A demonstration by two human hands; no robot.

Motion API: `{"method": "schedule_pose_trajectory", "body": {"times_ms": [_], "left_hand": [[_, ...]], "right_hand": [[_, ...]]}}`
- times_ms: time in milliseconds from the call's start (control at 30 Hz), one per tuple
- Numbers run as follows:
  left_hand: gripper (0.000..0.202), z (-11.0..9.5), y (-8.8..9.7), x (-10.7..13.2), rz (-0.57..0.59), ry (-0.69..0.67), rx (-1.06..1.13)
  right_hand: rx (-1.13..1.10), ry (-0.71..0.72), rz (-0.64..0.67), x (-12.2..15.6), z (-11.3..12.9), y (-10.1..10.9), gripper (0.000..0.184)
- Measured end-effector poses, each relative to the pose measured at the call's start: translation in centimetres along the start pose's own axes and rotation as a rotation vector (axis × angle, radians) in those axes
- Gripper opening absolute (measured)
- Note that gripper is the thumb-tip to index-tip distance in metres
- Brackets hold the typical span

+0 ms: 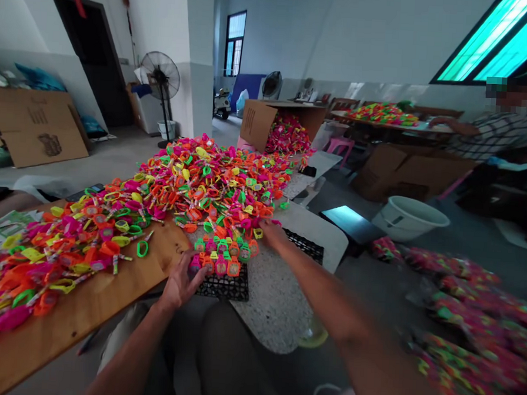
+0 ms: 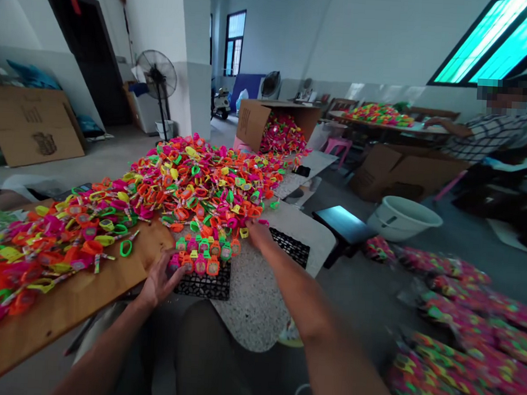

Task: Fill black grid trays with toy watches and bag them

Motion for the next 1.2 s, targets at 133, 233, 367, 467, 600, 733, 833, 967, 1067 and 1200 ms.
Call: {"method": "schedule_pose_trajectory", "body": {"times_ms": [133,233,367,467,600,733,833,967,1067,1200], "left_hand": [[0.042,-0.3,0.0,0.6,0.010,-0.022,0.013],[0.043,0.0,-0.1,0.9,0.020,-0.010,0.031],[0.048,0.6,-0.3,1.0,0.002,0.013,0.041],[0.049,1.0,-0.6,1.0,-0.031,0.028,0.048],[0.051,1.4,-1.0,1.2,-0.074,0.037,0.080],[0.052,1.7,-1.4,1.3,-0.078,0.055,0.107],[0.053,1.7,-1.3,1.5,-0.090,0.056,0.105],[0.055,1.6,-1.1,1.9,-0.083,0.083,0.095],[0.059,1.5,-1.0,2.2,-0.069,0.098,0.096],[0.064,1.0,-1.1,2.1,-0.058,0.094,0.079]], "right_hand": [[0.003,0.012,-0.078,1.3,0.8,0.8,0.036],[0.007,0.045,-0.137,3.4,1.5,1.4,0.035],[0.016,-0.007,-0.128,6.1,1.5,1.5,0.036],[-0.002,-0.067,-0.136,7.6,1.1,1.1,0.042],[0.005,-0.127,-0.164,9.1,0.8,-0.1,0.053],[0.074,-0.115,-0.113,9.2,1.4,-1.0,0.038],[0.104,-0.090,-0.085,9.0,1.9,-0.8,0.033],[0.087,-0.106,-0.059,9.7,1.9,-0.6,0.034],[0.053,-0.175,-0.029,10.9,1.3,-1.2,0.032],[0.024,-0.248,-0.037,12.1,1.3,-1.6,0.030]]}}
Point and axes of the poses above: each hand's wrist, its own x-axis away from the middle knuckle, its own y-axis out of the back of the hand, z = x × y, the point moved 9 cm from there along -x, towards the middle knuckle, and after that the axes turned 12 degrees about x, right-handed, at the moved point
